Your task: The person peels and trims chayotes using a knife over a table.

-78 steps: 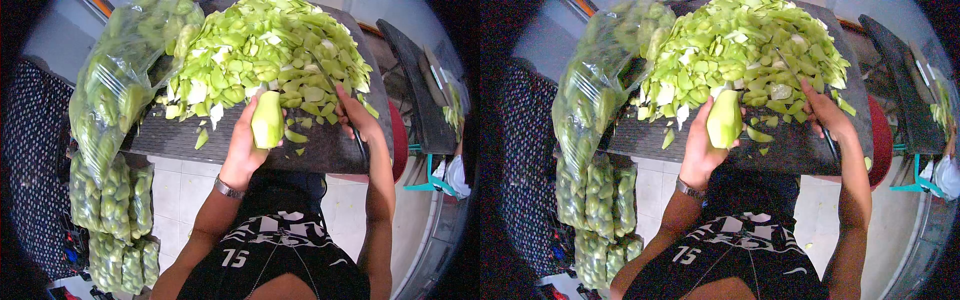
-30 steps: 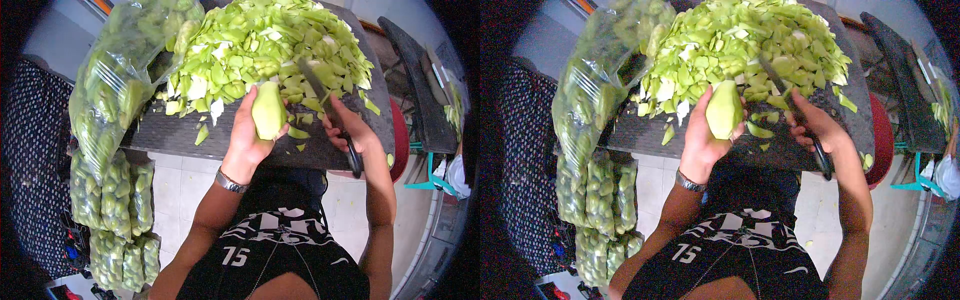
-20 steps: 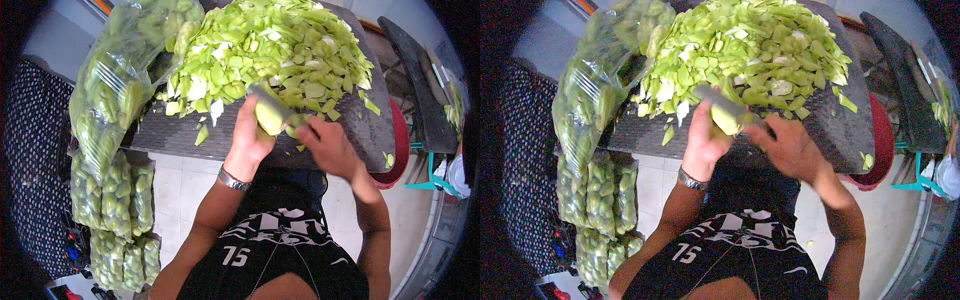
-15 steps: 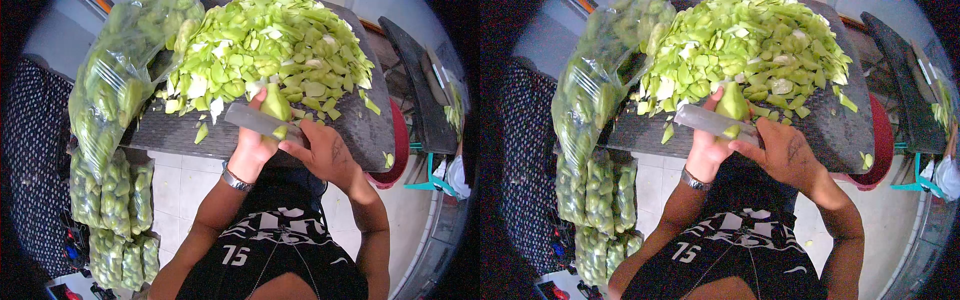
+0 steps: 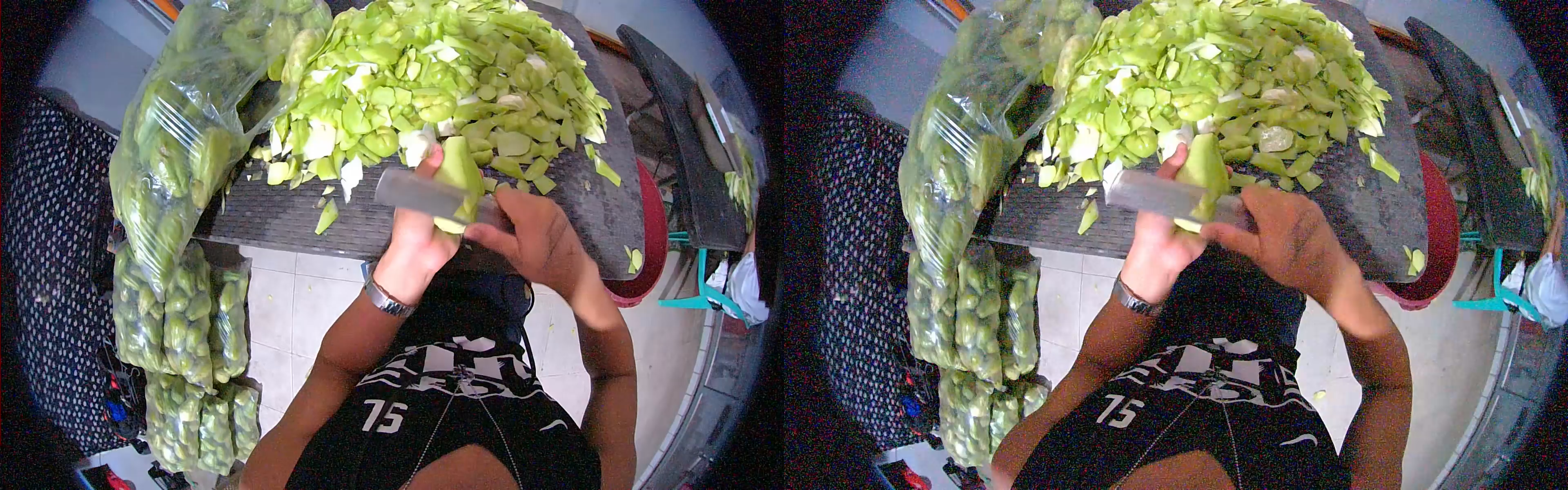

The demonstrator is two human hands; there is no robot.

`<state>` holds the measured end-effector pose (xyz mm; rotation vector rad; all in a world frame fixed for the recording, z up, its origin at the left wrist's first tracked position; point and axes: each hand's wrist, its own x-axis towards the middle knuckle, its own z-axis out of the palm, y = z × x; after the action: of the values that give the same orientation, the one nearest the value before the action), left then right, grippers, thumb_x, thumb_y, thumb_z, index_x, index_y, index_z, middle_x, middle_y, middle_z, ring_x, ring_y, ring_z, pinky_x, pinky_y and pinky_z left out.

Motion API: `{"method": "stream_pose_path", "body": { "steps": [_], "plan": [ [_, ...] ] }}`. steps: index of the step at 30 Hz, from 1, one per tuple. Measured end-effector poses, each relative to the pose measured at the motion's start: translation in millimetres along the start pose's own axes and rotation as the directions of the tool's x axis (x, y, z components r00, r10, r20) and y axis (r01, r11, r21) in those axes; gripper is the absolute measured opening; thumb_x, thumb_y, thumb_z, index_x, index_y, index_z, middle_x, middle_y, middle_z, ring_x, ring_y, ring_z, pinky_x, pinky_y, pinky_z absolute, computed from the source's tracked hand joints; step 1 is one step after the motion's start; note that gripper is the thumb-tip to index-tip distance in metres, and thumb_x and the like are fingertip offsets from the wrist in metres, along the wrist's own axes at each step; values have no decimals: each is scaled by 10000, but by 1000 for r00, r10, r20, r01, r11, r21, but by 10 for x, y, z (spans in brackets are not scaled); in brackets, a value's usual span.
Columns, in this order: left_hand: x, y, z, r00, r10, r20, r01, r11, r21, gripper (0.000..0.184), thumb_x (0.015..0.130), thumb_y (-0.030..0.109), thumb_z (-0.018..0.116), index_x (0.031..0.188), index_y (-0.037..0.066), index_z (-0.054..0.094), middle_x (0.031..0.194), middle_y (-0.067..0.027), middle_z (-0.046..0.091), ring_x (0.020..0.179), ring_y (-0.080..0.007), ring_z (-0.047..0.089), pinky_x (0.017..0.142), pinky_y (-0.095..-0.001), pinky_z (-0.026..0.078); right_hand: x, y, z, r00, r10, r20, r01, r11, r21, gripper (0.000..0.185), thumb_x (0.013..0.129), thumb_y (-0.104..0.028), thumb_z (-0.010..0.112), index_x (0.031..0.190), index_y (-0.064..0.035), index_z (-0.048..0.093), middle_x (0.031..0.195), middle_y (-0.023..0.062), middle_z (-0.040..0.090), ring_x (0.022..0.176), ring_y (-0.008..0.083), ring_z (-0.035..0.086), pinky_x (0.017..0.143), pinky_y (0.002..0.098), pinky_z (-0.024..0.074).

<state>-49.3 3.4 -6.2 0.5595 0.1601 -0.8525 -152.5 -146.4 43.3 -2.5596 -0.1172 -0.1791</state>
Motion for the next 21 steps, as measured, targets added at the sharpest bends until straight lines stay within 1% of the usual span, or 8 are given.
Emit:
{"method": "stream_pose_path", "body": {
  "steps": [2,4,5,10,15,19,20,21],
  "plan": [
    [-128,9,-55,996,71,60,-80,983,164,458,1027,454,530,1286,80,585,1070,-112,705,841,-263,713,592,-366,590,85,127,-109,999,27,40,-28,999,31,544,929,-547,660,884,-11,585,807,227,637,777,447,648,663,514,496],
    [-157,-14,-29,998,30,55,-37,990,133,461,1037,458,511,1287,79,588,1060,-114,707,836,-254,713,541,-356,572,104,202,-163,984,158,76,-166,981,103,531,927,-542,664,870,-19,592,782,232,630,783,453,650,676,519,494],
    [-149,-10,-18,998,14,54,-20,993,117,463,1041,460,502,1288,78,589,1055,-115,708,833,-249,713,515,-351,563,99,155,-163,989,122,87,-130,988,89,531,928,-543,661,871,-19,595,788,232,634,787,453,651,680,519,495],
    [6,-11,-16,994,-28,105,27,1000,6,460,1042,464,515,1249,72,633,1073,-124,721,943,-277,701,868,-414,568,-23,-56,-83,994,13,109,-18,998,52,540,919,-558,662,890,-22,606,811,233,650,802,456,654,700,523,502],
    [-66,54,74,997,-27,76,21,997,70,413,1046,434,525,1260,86,591,1039,-107,709,834,-236,708,660,-374,581,19,94,-136,998,-3,56,2,1000,28,569,902,-569,676,877,-6,597,820,237,646,807,458,650,696,519,502],
    [-157,87,-5,993,-38,111,23,991,131,431,1055,438,499,1280,78,565,1042,-110,700,758,-250,710,531,-374,560,92,309,-223,990,136,31,-135,990,-47,597,935,-571,634,830,16,604,779,238,644,757,466,633,665,504,501],
    [-157,177,-16,968,-169,185,140,977,161,492,1050,498,466,1301,92,585,1033,-109,707,835,-303,701,571,-398,555,118,500,-223,982,188,-7,-188,982,-33,607,953,-571,613,817,20,605,763,240,639,741,467,628,658,501,499],
    [-165,177,-10,975,-150,164,124,979,159,493,1048,503,470,1301,96,585,1032,-108,706,834,-301,700,576,-391,554,139,673,-250,969,241,-46,-242,970,-17,619,971,-572,591,805,24,605,747,241,634,724,468,623,651,499,498]
  ]
}}
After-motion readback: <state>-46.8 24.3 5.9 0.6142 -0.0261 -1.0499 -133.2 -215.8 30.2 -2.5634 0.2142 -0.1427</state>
